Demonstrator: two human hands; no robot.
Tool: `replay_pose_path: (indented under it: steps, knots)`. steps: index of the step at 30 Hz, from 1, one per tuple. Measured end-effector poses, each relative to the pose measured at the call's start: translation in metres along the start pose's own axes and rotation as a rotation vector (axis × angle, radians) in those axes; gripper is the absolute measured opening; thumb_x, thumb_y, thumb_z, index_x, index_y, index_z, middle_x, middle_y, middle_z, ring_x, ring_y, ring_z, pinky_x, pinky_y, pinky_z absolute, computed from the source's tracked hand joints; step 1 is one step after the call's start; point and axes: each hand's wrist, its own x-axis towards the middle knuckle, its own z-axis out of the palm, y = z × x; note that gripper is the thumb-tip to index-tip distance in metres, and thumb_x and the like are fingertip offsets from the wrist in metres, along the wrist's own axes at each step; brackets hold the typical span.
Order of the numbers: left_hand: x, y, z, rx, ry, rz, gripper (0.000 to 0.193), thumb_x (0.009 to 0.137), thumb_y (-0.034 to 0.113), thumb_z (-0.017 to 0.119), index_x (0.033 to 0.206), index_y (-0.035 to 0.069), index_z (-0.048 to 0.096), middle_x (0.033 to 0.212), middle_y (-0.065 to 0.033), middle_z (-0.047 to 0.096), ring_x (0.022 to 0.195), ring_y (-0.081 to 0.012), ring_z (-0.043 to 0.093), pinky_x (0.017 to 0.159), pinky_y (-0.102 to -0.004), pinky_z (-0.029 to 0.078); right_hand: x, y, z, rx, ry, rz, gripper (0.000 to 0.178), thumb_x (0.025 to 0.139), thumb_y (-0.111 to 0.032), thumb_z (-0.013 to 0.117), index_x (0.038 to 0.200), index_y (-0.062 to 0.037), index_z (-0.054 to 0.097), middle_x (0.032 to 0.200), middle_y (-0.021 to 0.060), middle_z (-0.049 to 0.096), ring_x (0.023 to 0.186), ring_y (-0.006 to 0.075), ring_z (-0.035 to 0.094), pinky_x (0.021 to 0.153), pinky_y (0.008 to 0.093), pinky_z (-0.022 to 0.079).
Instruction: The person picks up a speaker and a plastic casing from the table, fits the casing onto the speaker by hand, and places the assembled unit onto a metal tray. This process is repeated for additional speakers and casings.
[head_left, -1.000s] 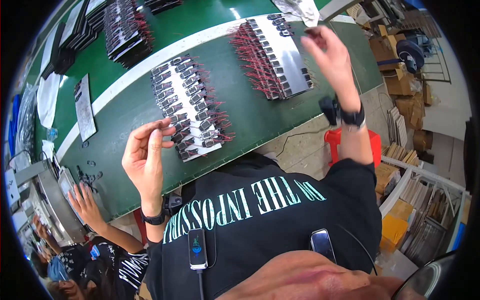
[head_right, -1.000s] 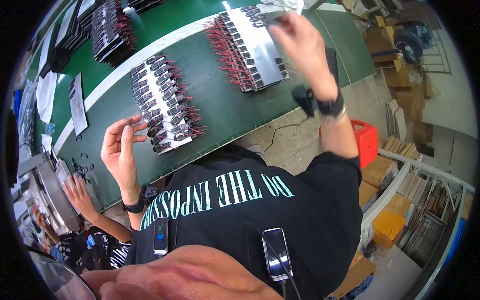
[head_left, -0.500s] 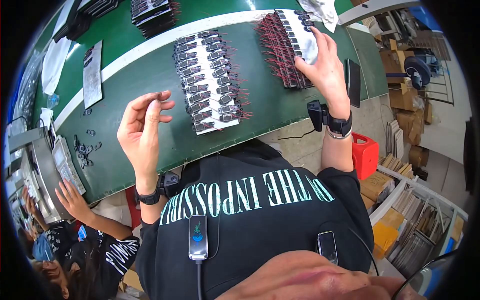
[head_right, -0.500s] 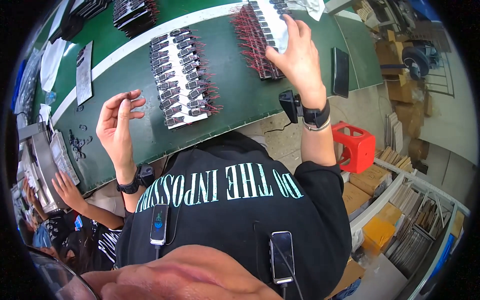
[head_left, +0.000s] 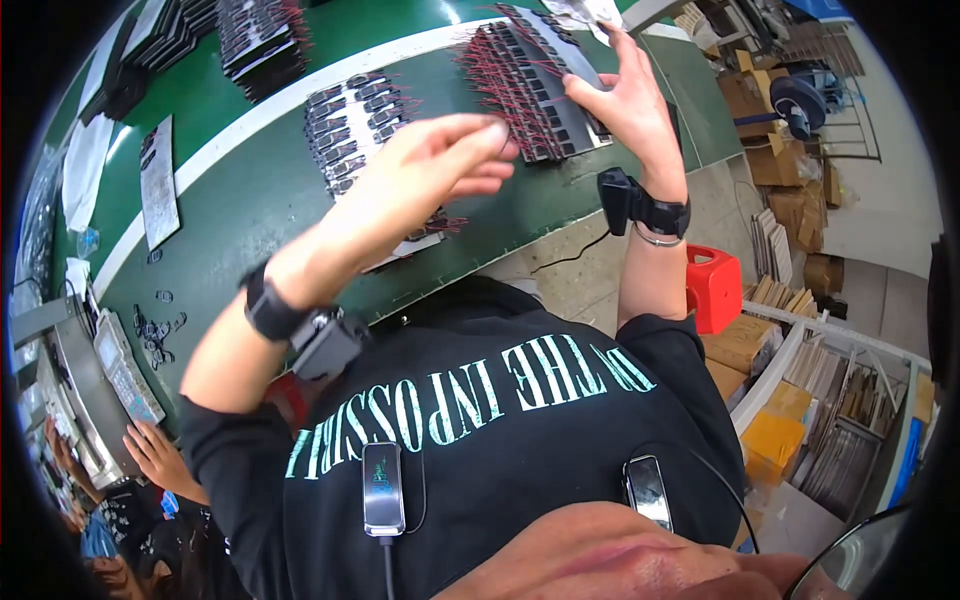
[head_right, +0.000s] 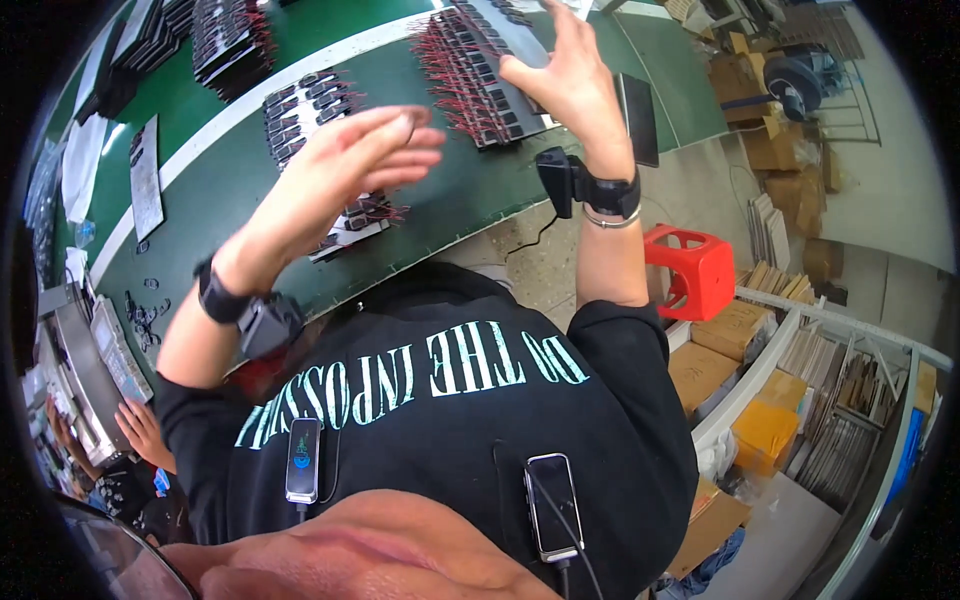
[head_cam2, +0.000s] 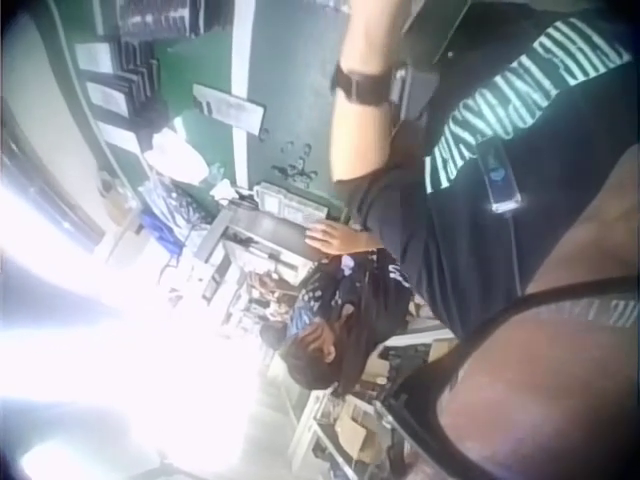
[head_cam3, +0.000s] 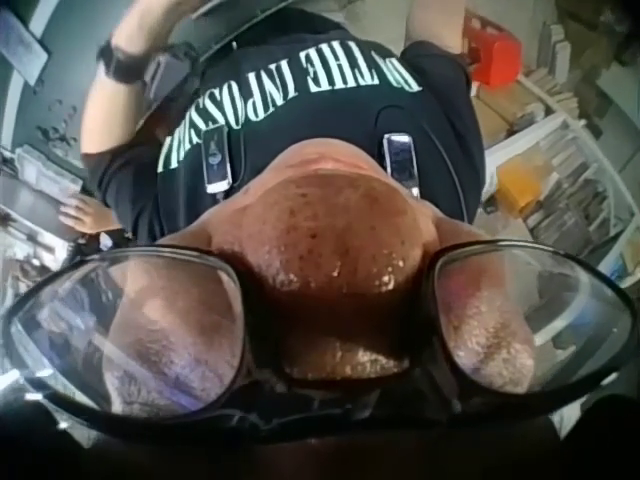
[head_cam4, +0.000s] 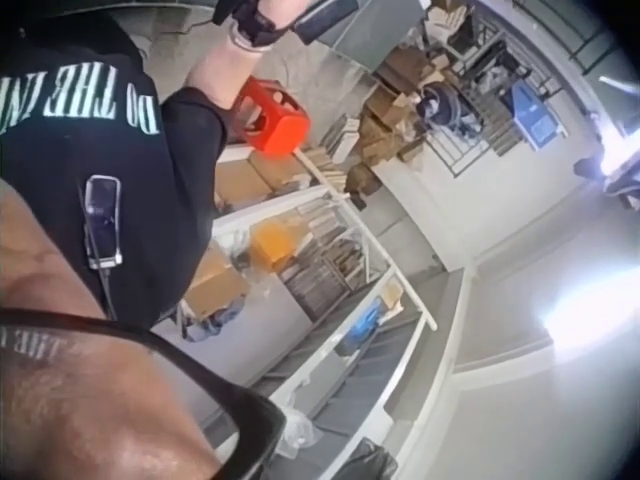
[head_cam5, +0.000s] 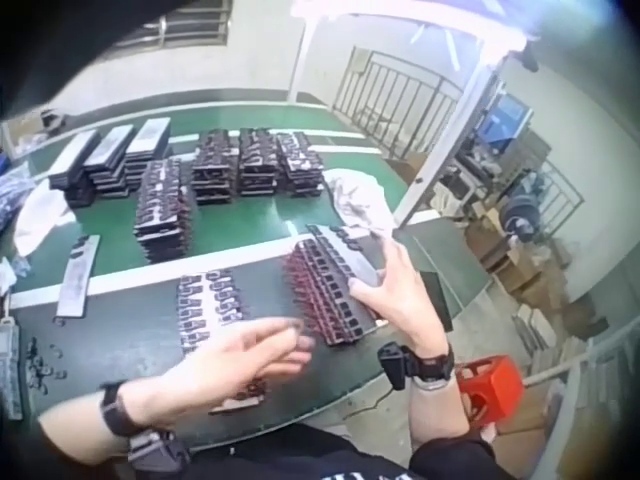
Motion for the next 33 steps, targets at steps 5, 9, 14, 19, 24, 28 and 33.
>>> replay_pose_path:
  steps: [5,9,14,19,24,28,33]
  knots:
    - [0.080,-0.011,0.002,-0.086,0.006,-0.119,0.047,0.098,0.034,0.058,0.123,-0.006,0.055,0.119,-0.0167,0.062,0.105,-0.0203,0.063,0.093,-0.0315,0.052,-0.013,-0.016,0.007,-0.009,0.130,-0.102,0.074,0.080,-0.026,0.073,0.142,-0.0031,0.039,0.128,0.0202,0.052,0.104,0.0315,0.063,0.086,0.0385,0.053]
    - [0.095,-0.013,-0.001,-0.231,0.047,-0.076,0.044,0.097,0.031,0.061,0.120,-0.006,0.057,0.113,-0.0145,0.064,0.101,-0.0182,0.064,0.088,-0.0306,0.052,-0.023,-0.037,-0.001,0.093,0.086,-0.093,0.077,0.076,-0.024,0.074,0.140,-0.0038,0.038,0.128,0.0233,0.049,0.112,0.0398,0.058,0.090,0.0449,0.050]
    - [0.071,-0.018,-0.023,-0.048,0.172,0.035,0.036,0.095,0.025,0.063,0.117,-0.003,0.059,0.107,-0.0097,0.066,0.094,-0.0152,0.065,0.083,-0.0292,0.052,-0.035,-0.066,0.021,0.079,0.118,-0.147,0.076,0.078,-0.025,0.073,0.141,-0.0022,0.037,0.129,0.0245,0.048,0.113,0.0421,0.056,0.094,0.0452,0.048]
    - [0.016,-0.002,-0.063,0.017,0.302,0.120,0.026,0.093,0.019,0.064,0.112,0.002,0.062,0.100,-0.0041,0.068,0.087,-0.0114,0.064,0.078,-0.0257,0.051,-0.046,-0.096,0.028,0.128,0.145,-0.469,0.079,0.077,-0.025,0.076,0.141,0.0002,0.037,0.129,0.0232,0.048,0.111,0.0406,0.056,0.092,0.0456,0.049]
    - [-0.056,0.000,-0.091,-0.052,0.372,0.064,0.024,0.092,0.017,0.065,0.111,0.004,0.062,0.099,-0.0030,0.068,0.085,-0.0095,0.064,0.076,-0.0246,0.050,-0.053,-0.040,0.016,0.722,-0.002,-0.308,0.057,0.094,-0.023,0.061,0.142,0.0021,0.041,0.130,0.0175,0.055,0.108,0.0235,0.062,0.094,0.0346,0.050]
    - [-0.078,-0.016,-0.106,-0.074,0.393,-0.046,0.025,0.091,0.017,0.065,0.112,0.003,0.062,0.101,-0.0031,0.068,0.086,-0.0088,0.063,0.076,-0.0251,0.050,-0.075,0.023,-0.017,1.129,-0.106,-0.098,0.034,0.100,-0.018,0.051,0.127,0.0021,0.052,0.104,0.0099,0.062,0.094,0.0175,0.059,0.087,0.0317,0.047]
    - [-0.067,-0.031,-0.105,0.040,0.460,-0.118,0.028,0.092,0.015,0.064,0.116,0.001,0.060,0.102,-0.0032,0.068,0.087,-0.0085,0.064,0.072,-0.0229,0.050,-0.082,0.078,-0.045,1.914,-0.021,-0.046,0.017,0.100,-0.023,0.052,0.098,-0.0075,0.057,0.070,-0.0013,0.038,0.059,0.0114,0.029,0.063,0.0273,0.029]
